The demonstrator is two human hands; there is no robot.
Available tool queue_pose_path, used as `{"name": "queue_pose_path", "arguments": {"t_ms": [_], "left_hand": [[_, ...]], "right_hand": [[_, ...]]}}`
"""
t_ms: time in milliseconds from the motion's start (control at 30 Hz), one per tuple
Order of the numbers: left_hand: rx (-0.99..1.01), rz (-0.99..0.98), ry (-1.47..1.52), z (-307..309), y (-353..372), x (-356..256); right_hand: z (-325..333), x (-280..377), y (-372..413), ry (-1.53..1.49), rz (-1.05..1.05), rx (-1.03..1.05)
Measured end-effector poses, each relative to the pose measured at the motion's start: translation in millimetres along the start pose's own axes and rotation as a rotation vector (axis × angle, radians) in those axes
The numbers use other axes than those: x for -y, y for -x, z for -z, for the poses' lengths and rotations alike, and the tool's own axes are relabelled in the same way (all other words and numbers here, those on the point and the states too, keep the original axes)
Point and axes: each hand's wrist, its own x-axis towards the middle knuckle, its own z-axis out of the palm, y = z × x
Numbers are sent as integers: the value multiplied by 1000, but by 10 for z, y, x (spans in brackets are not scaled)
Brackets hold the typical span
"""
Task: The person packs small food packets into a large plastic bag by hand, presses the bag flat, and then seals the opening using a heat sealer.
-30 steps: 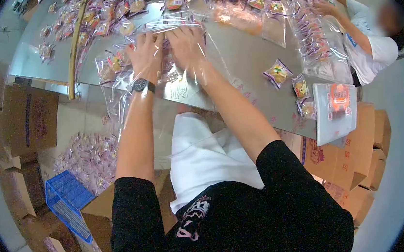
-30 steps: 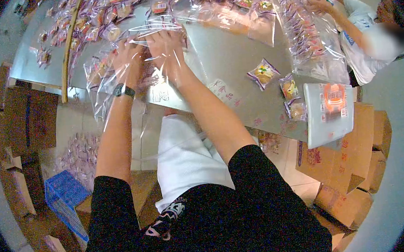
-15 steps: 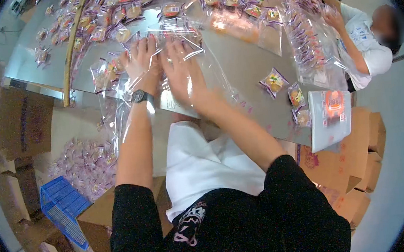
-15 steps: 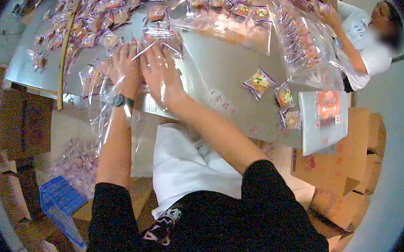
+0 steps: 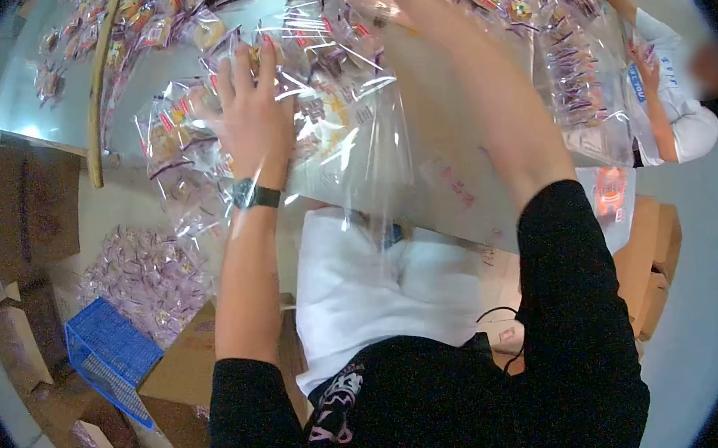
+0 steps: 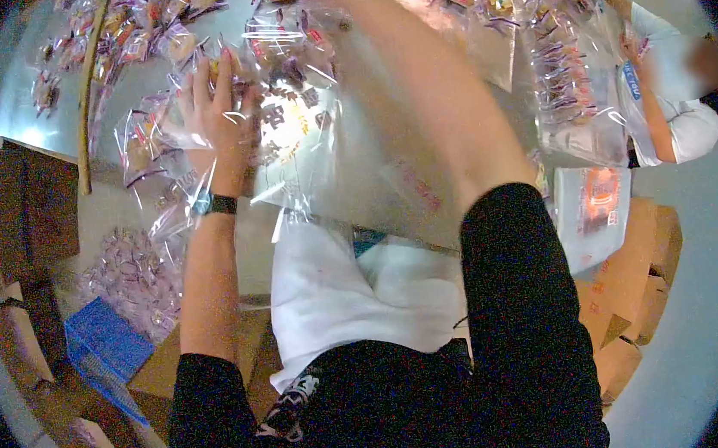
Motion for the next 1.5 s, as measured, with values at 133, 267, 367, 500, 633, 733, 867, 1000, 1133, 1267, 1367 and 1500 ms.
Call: {"name": "queue_pose_path", "arguments": {"t_ms": [133, 267, 367, 500, 633, 733, 867, 1000, 1133, 1267, 1367, 1500], "left_hand": [[-62, -25, -1, -114, -24, 94], [-9, -31, 84, 196, -69, -28], [-12, -27, 48, 292, -60, -45], [-4, -16, -53, 382, 46, -1], [10, 88, -120, 468, 74, 15], [101, 147, -125, 544, 80, 15], [143, 88, -149, 498, 136, 110], [107, 78, -64, 517, 215, 175], [160, 111, -162, 735, 277, -46], [68, 122, -108, 643, 347, -79], [51, 171, -94, 576, 319, -41], [-24, 234, -120, 401, 296, -17]], "right_hand": [[-253, 173, 10, 102, -193, 240], [157, 464, 43, 54, -369, 246], [510, 512, 155, -487, -425, 38], [1562, 1307, 687, -982, -413, -153], [2223, 2304, 1547, -1383, -250, -37], [2436, 2825, 1989, -1184, -177, 412], [1971, 3423, 2460, -1454, -1055, 691], [1690, 3394, 2593, -1446, -937, 676], [1417, 3025, 2530, -937, -812, 446], [1305, 2910, 2170, -836, -906, 33], [900, 2945, 1955, -1029, -1028, -282], [439, 2689, 1599, -947, -828, -286]]}}
